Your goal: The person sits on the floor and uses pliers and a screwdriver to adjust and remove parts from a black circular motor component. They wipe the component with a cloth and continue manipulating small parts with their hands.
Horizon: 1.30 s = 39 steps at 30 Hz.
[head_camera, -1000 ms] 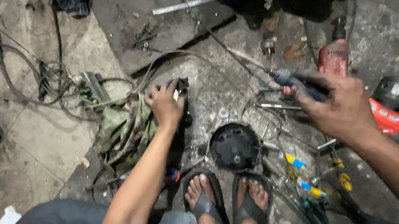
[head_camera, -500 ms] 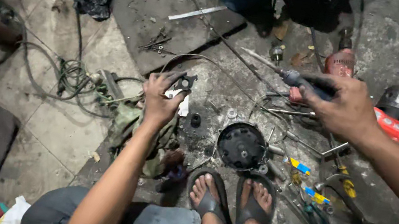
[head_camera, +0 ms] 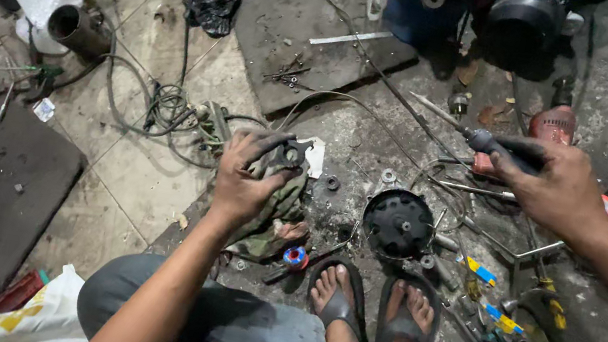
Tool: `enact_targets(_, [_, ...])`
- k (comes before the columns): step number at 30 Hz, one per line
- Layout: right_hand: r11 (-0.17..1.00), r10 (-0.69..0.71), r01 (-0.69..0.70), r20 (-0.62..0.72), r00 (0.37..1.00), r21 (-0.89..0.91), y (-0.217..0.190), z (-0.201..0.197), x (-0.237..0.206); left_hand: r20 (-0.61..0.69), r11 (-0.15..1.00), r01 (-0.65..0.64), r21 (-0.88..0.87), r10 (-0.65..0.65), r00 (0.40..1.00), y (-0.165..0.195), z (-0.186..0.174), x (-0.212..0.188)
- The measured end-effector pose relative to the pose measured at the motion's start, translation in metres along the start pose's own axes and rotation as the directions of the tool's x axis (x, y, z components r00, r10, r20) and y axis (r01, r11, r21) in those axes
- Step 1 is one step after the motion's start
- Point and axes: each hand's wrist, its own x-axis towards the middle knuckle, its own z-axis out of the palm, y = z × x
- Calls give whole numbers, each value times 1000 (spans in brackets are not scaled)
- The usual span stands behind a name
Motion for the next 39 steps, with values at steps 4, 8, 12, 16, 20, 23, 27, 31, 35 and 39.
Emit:
enact_targets(4, [997, 17, -16, 10, 1000, -70, 5, 1, -7, -64, 998, -2, -66, -3, 998, 11, -5, -18])
enact_targets(8, [988, 65, -61, 19, 998, -139, 17, 5, -13, -52, 815, 226, -533, -298, 953, 10, 6, -27])
enact_targets(12, [991, 71, -69, 14, 997, -111, 27, 10, -12, 41, 626, 343, -701, -445, 895, -5, 14, -30])
enact_targets(16, [990, 118, -115, 37, 992, -84, 28, 16, -9, 83, 490, 375, -787, -519, 851, -25, 20, -30])
enact_targets(20, [986, 132, -125, 56, 990, -113, 23, 24, -9, 253, 191, 450, -872, -612, 750, -44, 25, -34])
enact_targets(23, [980, 133, -121, 74, 988, -155, 18, 29, -6, 363, 53, 527, -848, -665, 652, -57, 26, -36])
enact_targets(27, [985, 108, -96, 83, 991, -143, 11, 33, -2, 416, -16, 536, -844, -650, 636, -65, 28, -37])
enact_targets(31, [934, 322, -296, 117, 939, -198, 3, 36, -1, 436, -61, 563, -824, -702, 562, -68, 29, -36])
enact_targets(35, [953, 262, -240, 98, 960, -186, 1, 39, 0, 434, -85, 549, -831, -718, 545, -70, 28, -34])
enact_targets(39, [965, 219, -200, 104, 970, -172, 5, 41, 2, 459, -146, 534, -833, -722, 518, -75, 28, -34])
